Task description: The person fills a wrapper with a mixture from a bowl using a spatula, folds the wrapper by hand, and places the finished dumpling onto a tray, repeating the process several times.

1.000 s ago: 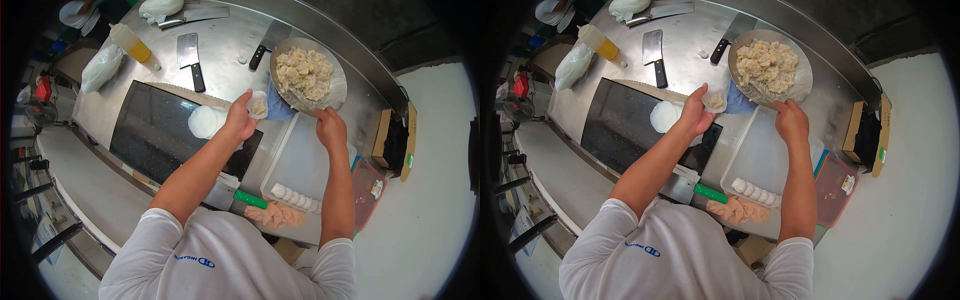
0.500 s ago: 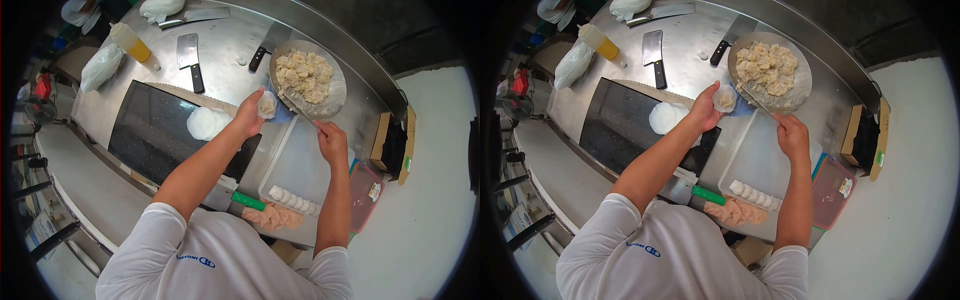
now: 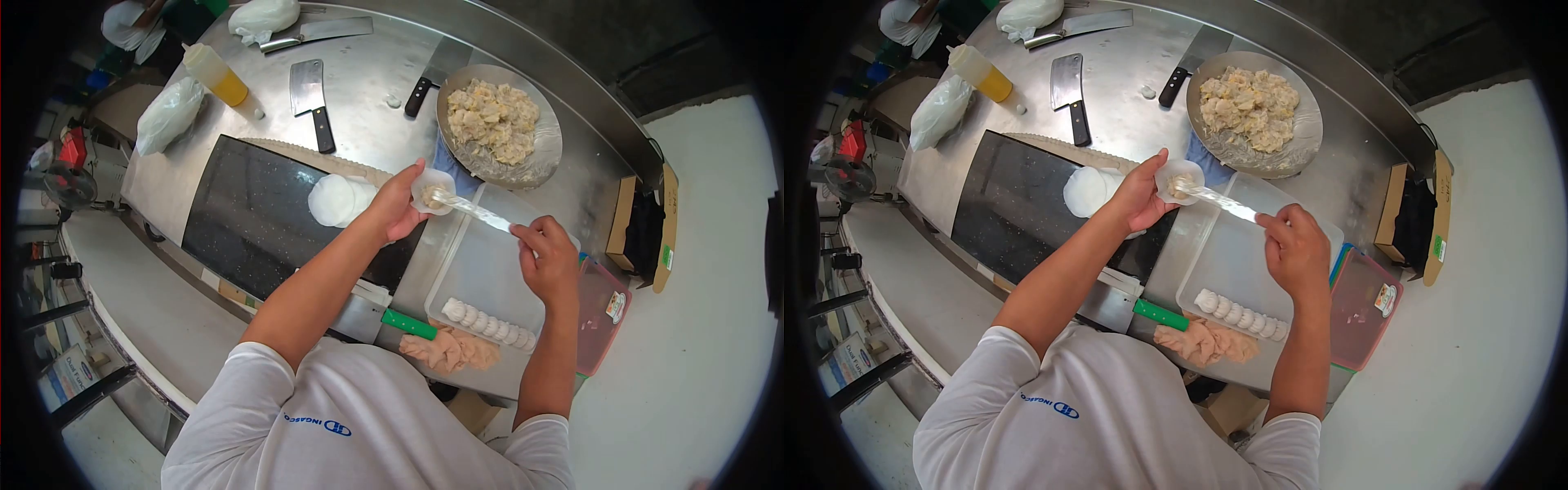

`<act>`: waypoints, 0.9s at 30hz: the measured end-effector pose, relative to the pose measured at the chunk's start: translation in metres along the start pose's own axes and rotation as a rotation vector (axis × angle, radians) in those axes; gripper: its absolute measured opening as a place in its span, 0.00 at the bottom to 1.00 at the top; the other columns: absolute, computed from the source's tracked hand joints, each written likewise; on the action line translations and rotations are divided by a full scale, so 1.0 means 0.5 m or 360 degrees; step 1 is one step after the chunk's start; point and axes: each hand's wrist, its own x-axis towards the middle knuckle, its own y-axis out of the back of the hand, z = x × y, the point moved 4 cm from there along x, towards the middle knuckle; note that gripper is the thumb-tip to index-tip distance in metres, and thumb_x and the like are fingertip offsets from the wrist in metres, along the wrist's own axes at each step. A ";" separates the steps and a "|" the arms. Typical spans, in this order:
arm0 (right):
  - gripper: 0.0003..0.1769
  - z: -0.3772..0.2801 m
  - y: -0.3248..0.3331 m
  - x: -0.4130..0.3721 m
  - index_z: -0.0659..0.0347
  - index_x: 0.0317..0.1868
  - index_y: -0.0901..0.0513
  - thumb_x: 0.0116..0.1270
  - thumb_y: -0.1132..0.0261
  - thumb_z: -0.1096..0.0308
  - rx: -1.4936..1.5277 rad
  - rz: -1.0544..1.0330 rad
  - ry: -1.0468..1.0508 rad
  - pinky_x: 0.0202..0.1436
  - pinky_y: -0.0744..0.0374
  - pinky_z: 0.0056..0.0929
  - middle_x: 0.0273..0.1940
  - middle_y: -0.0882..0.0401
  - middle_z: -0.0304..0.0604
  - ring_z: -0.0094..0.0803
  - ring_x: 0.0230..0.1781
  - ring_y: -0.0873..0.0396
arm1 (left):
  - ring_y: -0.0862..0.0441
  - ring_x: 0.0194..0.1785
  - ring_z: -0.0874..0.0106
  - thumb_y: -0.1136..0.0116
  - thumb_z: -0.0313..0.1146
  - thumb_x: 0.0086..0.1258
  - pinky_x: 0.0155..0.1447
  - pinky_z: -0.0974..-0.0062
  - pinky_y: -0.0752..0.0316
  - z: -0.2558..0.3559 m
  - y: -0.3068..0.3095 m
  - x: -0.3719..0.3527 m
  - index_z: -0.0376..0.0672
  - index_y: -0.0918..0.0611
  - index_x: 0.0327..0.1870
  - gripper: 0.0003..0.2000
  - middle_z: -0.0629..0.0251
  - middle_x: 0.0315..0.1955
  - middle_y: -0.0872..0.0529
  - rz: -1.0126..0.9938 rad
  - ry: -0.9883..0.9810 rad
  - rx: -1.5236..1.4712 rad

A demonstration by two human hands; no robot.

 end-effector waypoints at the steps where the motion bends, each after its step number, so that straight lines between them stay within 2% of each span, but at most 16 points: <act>1: 0.17 -0.009 -0.004 0.000 0.50 0.44 0.09 0.55 0.31 0.78 -0.0005 0.0006 0.0002 0.43 0.18 0.39 0.37 0.21 0.39 0.38 0.41 0.19 | 0.16 0.59 0.59 0.53 0.52 0.84 0.64 0.56 0.21 0.002 -0.003 -0.003 0.38 0.26 0.64 0.24 0.54 0.58 0.17 -0.0032 0.0015 -0.0061; 3: 0.17 -0.029 -0.024 0.001 0.50 0.44 0.09 0.55 0.32 0.78 -0.0228 -0.0036 0.0154 0.43 0.19 0.39 0.37 0.21 0.39 0.38 0.39 0.19 | 0.16 0.59 0.59 0.52 0.52 0.84 0.65 0.56 0.21 0.005 -0.013 -0.013 0.37 0.26 0.64 0.25 0.54 0.58 0.17 -0.0068 0.0025 -0.0117; 6: 0.17 -0.022 -0.011 -0.013 0.51 0.45 0.09 0.56 0.31 0.79 -0.0150 -0.0011 0.0094 0.42 0.20 0.39 0.35 0.22 0.41 0.39 0.39 0.19 | 0.17 0.60 0.58 0.52 0.53 0.84 0.67 0.56 0.23 0.011 -0.025 -0.035 0.36 0.26 0.64 0.26 0.52 0.58 0.17 -0.0104 -0.0005 -0.0086; 8: 0.17 -0.029 0.006 -0.023 0.51 0.45 0.09 0.57 0.32 0.79 -0.0102 -0.0015 0.0072 0.42 0.20 0.39 0.36 0.21 0.41 0.39 0.39 0.19 | 0.18 0.64 0.55 0.56 0.56 0.84 0.70 0.57 0.22 0.013 -0.017 -0.046 0.30 0.28 0.66 0.32 0.47 0.61 0.19 -0.0041 -0.0043 -0.0095; 10: 0.16 -0.021 0.024 -0.034 0.53 0.44 0.09 0.58 0.33 0.80 0.0234 0.0083 -0.0196 0.43 0.20 0.37 0.36 0.21 0.42 0.40 0.39 0.19 | 0.19 0.65 0.56 0.56 0.56 0.84 0.71 0.56 0.24 0.022 -0.018 -0.059 0.32 0.27 0.66 0.31 0.48 0.61 0.19 -0.0139 -0.0031 -0.0116; 11: 0.16 -0.014 0.018 -0.033 0.53 0.44 0.09 0.58 0.33 0.80 0.0232 0.0086 -0.0200 0.43 0.20 0.37 0.36 0.21 0.42 0.40 0.39 0.19 | 0.19 0.65 0.56 0.55 0.56 0.84 0.72 0.55 0.26 0.023 -0.020 -0.068 0.33 0.26 0.65 0.30 0.49 0.62 0.18 -0.0233 -0.0007 -0.0142; 13: 0.16 0.003 -0.011 -0.028 0.54 0.44 0.09 0.58 0.34 0.81 0.0412 -0.0053 -0.0139 0.42 0.20 0.35 0.36 0.20 0.42 0.40 0.38 0.18 | 0.19 0.66 0.56 0.57 0.57 0.84 0.72 0.56 0.25 0.023 -0.018 -0.079 0.31 0.27 0.66 0.32 0.48 0.63 0.19 -0.0267 0.0021 -0.0126; 16: 0.16 0.006 -0.003 -0.032 0.55 0.44 0.10 0.57 0.33 0.81 0.0289 0.0052 -0.0010 0.43 0.20 0.36 0.36 0.20 0.42 0.40 0.38 0.19 | 0.19 0.67 0.56 0.60 0.58 0.84 0.72 0.57 0.24 0.018 -0.019 -0.088 0.30 0.27 0.67 0.34 0.47 0.63 0.19 -0.0271 0.0055 -0.0139; 18: 0.16 0.002 -0.006 -0.031 0.56 0.44 0.10 0.57 0.33 0.81 0.0410 0.0054 -0.0003 0.43 0.19 0.37 0.36 0.20 0.42 0.41 0.39 0.19 | 0.19 0.66 0.56 0.60 0.58 0.84 0.73 0.56 0.24 0.015 -0.006 -0.096 0.30 0.27 0.67 0.34 0.48 0.63 0.19 -0.0224 0.0062 -0.0184; 20: 0.16 -0.007 -0.007 -0.027 0.56 0.44 0.10 0.57 0.33 0.81 0.0520 0.0056 -0.0004 0.43 0.19 0.37 0.36 0.20 0.43 0.41 0.39 0.18 | 0.20 0.67 0.56 0.59 0.57 0.85 0.73 0.56 0.25 0.012 -0.006 -0.102 0.31 0.27 0.68 0.32 0.49 0.63 0.19 -0.0403 0.0108 -0.0256; 21: 0.15 -0.020 -0.009 -0.019 0.56 0.43 0.10 0.57 0.32 0.81 0.0353 0.0023 0.0039 0.44 0.19 0.38 0.37 0.20 0.43 0.42 0.40 0.18 | 0.20 0.67 0.56 0.59 0.57 0.85 0.73 0.56 0.25 0.011 -0.013 -0.107 0.31 0.27 0.68 0.32 0.49 0.63 0.19 -0.0405 0.0104 -0.0255; 23: 0.14 -0.036 0.005 -0.007 0.57 0.43 0.10 0.57 0.32 0.81 0.0189 -0.0009 0.0107 0.44 0.19 0.38 0.37 0.20 0.43 0.42 0.40 0.18 | 0.19 0.65 0.59 0.52 0.56 0.83 0.72 0.58 0.25 0.017 -0.019 -0.117 0.34 0.24 0.65 0.29 0.52 0.61 0.17 -0.0261 -0.0050 -0.0068; 25: 0.15 -0.039 0.044 0.003 0.56 0.43 0.10 0.56 0.31 0.81 0.0149 0.0043 0.0103 0.45 0.19 0.39 0.37 0.20 0.44 0.44 0.39 0.18 | 0.18 0.64 0.60 0.51 0.54 0.83 0.72 0.58 0.25 0.036 -0.023 -0.131 0.35 0.23 0.64 0.28 0.54 0.60 0.17 -0.0142 -0.0181 -0.0076; 26: 0.13 -0.029 0.060 0.010 0.55 0.44 0.10 0.59 0.32 0.78 0.0204 -0.0012 -0.0086 0.47 0.19 0.40 0.38 0.19 0.46 0.46 0.39 0.17 | 0.18 0.63 0.61 0.50 0.53 0.83 0.72 0.59 0.26 0.043 -0.020 -0.139 0.36 0.23 0.63 0.26 0.55 0.59 0.16 -0.0035 -0.0273 -0.0081; 27: 0.13 -0.018 0.062 0.025 0.55 0.44 0.10 0.59 0.32 0.78 0.0216 -0.0012 -0.0061 0.47 0.19 0.40 0.38 0.19 0.46 0.46 0.39 0.17 | 0.18 0.63 0.61 0.50 0.53 0.83 0.72 0.59 0.26 0.047 -0.019 -0.146 0.36 0.23 0.63 0.26 0.55 0.59 0.16 -0.0024 -0.0299 -0.0081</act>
